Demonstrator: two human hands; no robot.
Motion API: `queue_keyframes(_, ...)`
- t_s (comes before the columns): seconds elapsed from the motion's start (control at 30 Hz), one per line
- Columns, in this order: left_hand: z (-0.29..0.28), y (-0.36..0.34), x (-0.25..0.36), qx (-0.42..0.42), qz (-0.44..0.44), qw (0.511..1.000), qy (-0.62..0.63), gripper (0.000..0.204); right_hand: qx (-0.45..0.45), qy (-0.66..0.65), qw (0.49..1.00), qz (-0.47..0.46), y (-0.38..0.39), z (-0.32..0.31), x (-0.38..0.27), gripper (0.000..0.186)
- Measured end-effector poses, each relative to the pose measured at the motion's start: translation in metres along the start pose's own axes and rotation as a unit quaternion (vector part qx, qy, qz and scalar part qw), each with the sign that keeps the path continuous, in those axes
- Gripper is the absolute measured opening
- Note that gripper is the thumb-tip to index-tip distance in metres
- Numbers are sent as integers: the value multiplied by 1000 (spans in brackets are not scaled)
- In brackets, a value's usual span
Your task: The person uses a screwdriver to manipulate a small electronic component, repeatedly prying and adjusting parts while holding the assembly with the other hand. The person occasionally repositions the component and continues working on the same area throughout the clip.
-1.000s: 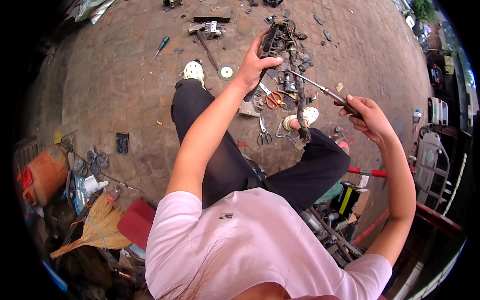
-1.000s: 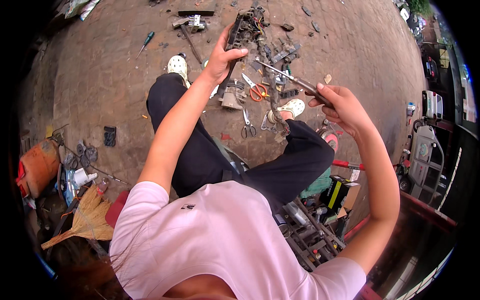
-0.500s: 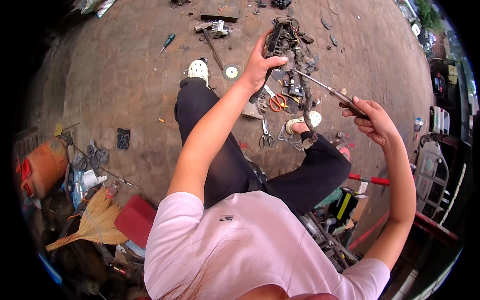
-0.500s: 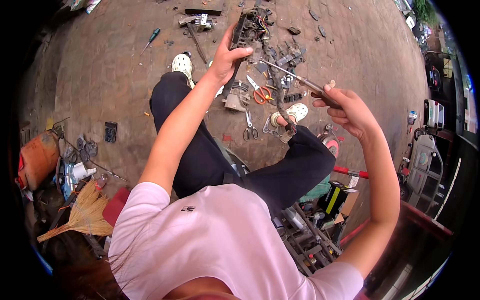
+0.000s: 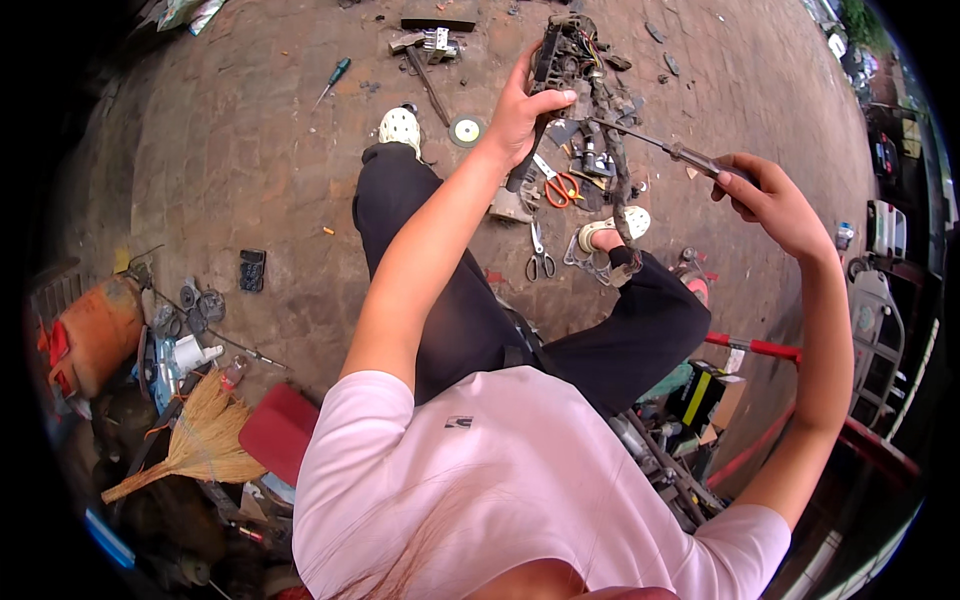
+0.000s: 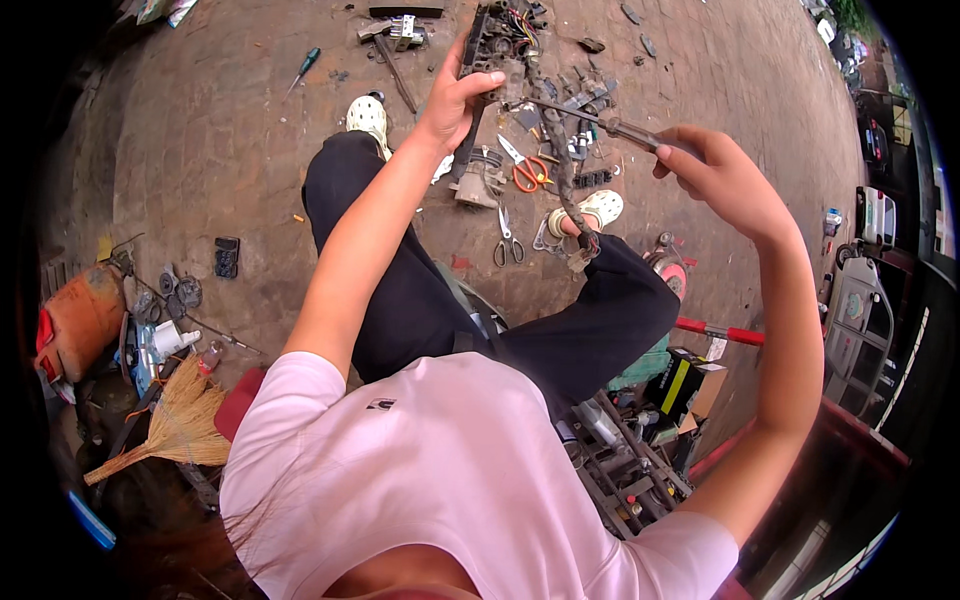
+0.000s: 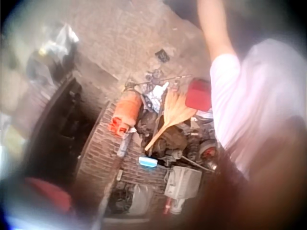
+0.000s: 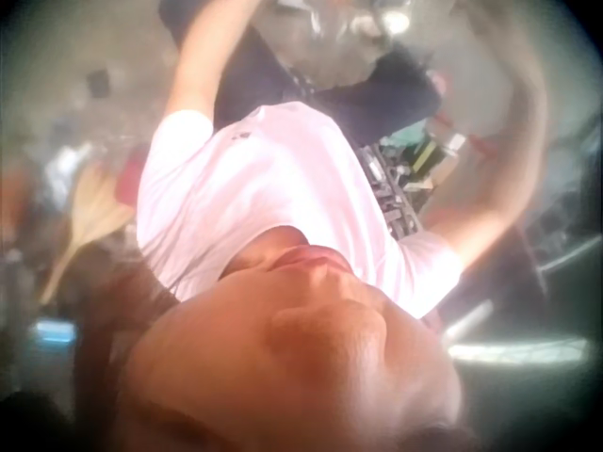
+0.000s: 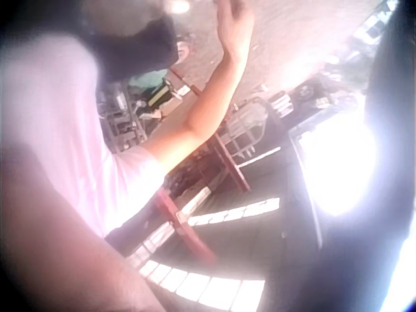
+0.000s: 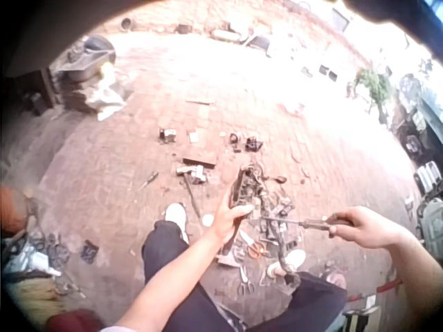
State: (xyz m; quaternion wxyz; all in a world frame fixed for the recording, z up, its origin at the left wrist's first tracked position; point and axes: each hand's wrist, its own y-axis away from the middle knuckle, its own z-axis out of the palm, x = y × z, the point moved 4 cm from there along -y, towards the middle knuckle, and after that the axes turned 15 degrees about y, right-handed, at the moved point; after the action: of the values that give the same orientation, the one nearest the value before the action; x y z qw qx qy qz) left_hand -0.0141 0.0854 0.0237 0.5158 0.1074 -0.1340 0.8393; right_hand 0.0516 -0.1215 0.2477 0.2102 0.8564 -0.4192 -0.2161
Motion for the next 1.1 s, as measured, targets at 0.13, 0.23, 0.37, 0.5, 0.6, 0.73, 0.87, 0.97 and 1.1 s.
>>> queue_keyframes(0.13, -6, -3, -3, -3, -2, 1000, -9, 79, 243, 294, 895, -233, 3, -9, -26, 28)
queue_keyframes(0.23, -7, -1, -7, 9, -16, 1000, -8, 77, 321, 304, 850, -288, 8, -10, -33, 29)
queue_keyframes(0.37, -3, 2, -4, 20, -27, 999, 18, 75, 301, 60, 942, -134, 0, -4, -12, 28)
queue_keyframes(0.5, -2, 3, 1, 23, -20, 999, 11, 74, 308, 22, 951, -13, -14, 2, 14, 27)
queue_keyframes(0.6, -6, 0, 1, 27, -3, 1000, 4, 74, 347, 88, 926, -119, -8, 0, -11, 26)
queue_keyframes(0.73, -9, 1, 2, 35, -2, 999, 4, 74, 325, -39, 940, -98, -2, -3, -21, 25)
queue_keyframes(0.87, -3, 3, 1, 45, -13, 999, 11, 75, 212, -128, 969, -6, -1, -10, -16, 27)
queue_keyframes(0.97, -5, 3, 0, 52, -8, 999, 13, 76, 139, -167, 976, -8, -1, -13, -15, 27)
queue_keyframes(1.1, -5, 1, 4, 40, 12, 999, 9, 77, 116, -232, 965, -26, -9, -6, 3, 26)
